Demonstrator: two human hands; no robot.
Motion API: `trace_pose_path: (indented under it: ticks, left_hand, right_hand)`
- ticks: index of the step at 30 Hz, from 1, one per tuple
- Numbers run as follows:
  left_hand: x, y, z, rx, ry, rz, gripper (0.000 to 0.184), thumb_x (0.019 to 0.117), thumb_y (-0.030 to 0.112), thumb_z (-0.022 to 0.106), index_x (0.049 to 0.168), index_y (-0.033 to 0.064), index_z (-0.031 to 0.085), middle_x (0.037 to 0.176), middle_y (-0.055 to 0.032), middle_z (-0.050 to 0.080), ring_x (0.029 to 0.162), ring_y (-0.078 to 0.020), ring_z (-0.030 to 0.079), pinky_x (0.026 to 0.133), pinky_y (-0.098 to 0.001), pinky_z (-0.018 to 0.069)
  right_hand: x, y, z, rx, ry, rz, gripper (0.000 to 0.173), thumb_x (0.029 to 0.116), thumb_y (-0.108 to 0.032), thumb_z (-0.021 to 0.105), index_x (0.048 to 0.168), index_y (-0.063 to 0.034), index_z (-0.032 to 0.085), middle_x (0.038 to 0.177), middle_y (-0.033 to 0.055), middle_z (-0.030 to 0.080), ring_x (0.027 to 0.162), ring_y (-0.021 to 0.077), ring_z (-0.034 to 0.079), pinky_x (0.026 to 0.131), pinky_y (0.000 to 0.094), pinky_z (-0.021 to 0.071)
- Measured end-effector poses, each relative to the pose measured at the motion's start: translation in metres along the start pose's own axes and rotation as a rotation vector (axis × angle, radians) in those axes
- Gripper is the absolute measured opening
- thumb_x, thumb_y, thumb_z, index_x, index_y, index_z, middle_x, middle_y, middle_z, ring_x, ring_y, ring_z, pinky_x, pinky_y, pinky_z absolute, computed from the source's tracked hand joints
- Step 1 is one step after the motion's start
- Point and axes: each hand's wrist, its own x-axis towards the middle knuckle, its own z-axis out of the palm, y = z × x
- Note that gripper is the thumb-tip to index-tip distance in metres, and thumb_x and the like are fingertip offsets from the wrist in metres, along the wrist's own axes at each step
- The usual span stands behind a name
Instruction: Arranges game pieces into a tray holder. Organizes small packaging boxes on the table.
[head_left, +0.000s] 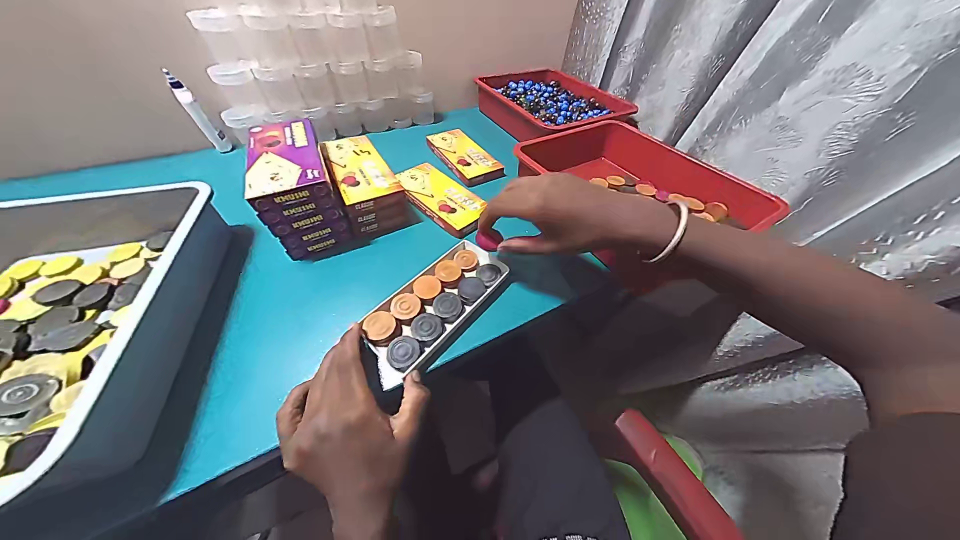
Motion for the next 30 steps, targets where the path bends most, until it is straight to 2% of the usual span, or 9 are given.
trace_pose_path:
  ticks: [3,7,10,14,17,20,24,27,30]
  left_hand:
    - [-0.001,-0.001,0.000,-0.011,0.005,0.002,0.073,0.0896,0.057,0.045,0.130,0.0013,0.067,0.123,-0.0156,0.073,0.115,-0.0273,0.069,0.099,-0.0513,0.0413]
    - [-0.001,-0.001,0.001,-0.022,0.013,-0.005,0.072,0.0897,0.058,0.046,0.130,0.0023,0.068,0.124,-0.0144,0.073,0.116,-0.0266,0.069,0.099,-0.0510,0.0415]
    - [-0.001,0.000,0.001,-0.031,0.022,-0.004,0.069,0.0899,0.055,0.046,0.129,0.0027,0.068,0.124,-0.0139,0.073,0.116,-0.0264,0.068,0.098,-0.0502,0.0413]
    - [-0.002,-0.002,-0.003,-0.035,-0.019,0.009,0.067,0.0922,0.050,0.045,0.134,0.0029,0.065,0.129,-0.0125,0.072,0.119,-0.0270,0.067,0.100,-0.0505,0.0412]
    - [-0.003,-0.002,-0.003,-0.044,-0.013,0.012,0.064,0.0930,0.047,0.044,0.134,0.0036,0.066,0.130,-0.0116,0.071,0.120,-0.0263,0.067,0.101,-0.0486,0.0417]
    - [-0.002,-0.003,-0.001,-0.034,-0.002,0.008,0.061,0.0932,0.043,0.043,0.133,0.0039,0.067,0.130,-0.0114,0.071,0.119,-0.0254,0.067,0.100,-0.0478,0.0415]
    - [0.000,-0.001,0.002,0.016,0.027,-0.013,0.058,0.0962,0.040,0.038,0.130,0.0054,0.069,0.126,-0.0104,0.073,0.113,-0.0259,0.069,0.097,-0.0475,0.0425]
    - [0.001,0.000,0.003,0.020,0.036,-0.019,0.056,0.0967,0.039,0.040,0.129,0.0050,0.070,0.125,-0.0097,0.074,0.113,-0.0250,0.068,0.098,-0.0472,0.0414]
    - [0.000,0.001,0.003,0.030,0.041,-0.016,0.053,0.0971,0.038,0.041,0.125,0.0055,0.071,0.124,-0.0091,0.074,0.115,-0.0227,0.069,0.101,-0.0473,0.0411]
  right_hand:
    - [0.012,-0.008,0.018,0.019,-0.101,-0.072,0.017,0.0927,-0.016,0.073,0.108,-0.0088,0.073,0.103,0.0079,0.075,0.104,0.0288,0.071,0.087,0.0499,0.0577]
    - [0.014,-0.003,0.022,0.020,-0.177,-0.087,0.011,0.0964,-0.019,0.070,0.103,-0.0142,0.077,0.109,0.0019,0.076,0.110,0.0225,0.070,0.094,0.0456,0.0565]
    - [0.021,-0.008,0.013,0.021,-0.216,-0.040,0.014,0.0986,-0.018,0.066,0.103,-0.0141,0.080,0.113,0.0035,0.076,0.111,0.0239,0.070,0.093,0.0486,0.0565]
    - [0.043,0.007,0.019,-0.059,-0.107,0.185,0.033,0.1079,-0.027,0.049,0.107,-0.0046,0.073,0.097,0.0135,0.073,0.090,0.0320,0.072,0.078,0.0559,0.0572]
    - [0.061,0.026,0.034,-0.144,-0.233,0.417,0.054,0.1084,-0.051,0.033,0.116,-0.0090,0.067,0.103,0.0145,0.069,0.098,0.0361,0.069,0.076,0.0603,0.0541]
    - [0.078,0.030,0.043,-0.175,-0.324,0.573,0.070,0.0977,-0.072,0.042,0.110,-0.0065,0.063,0.102,0.0168,0.064,0.094,0.0387,0.067,0.071,0.0606,0.0522]
    - [0.086,0.033,0.042,-0.124,-0.398,0.699,0.065,0.0935,-0.068,0.055,0.085,-0.0038,0.063,0.079,0.0166,0.063,0.081,0.0384,0.067,0.065,0.0605,0.0507]
    - [0.076,0.033,0.020,0.051,-0.374,0.852,0.068,0.0883,-0.060,0.069,0.109,0.0046,0.062,0.088,0.0205,0.067,0.087,0.0395,0.067,0.074,0.0633,0.0513]
    - [0.049,0.028,-0.002,0.191,-0.272,0.917,0.082,0.0839,-0.050,0.080,0.136,-0.0001,0.042,0.098,0.0186,0.068,0.091,0.0371,0.069,0.079,0.0619,0.0538]
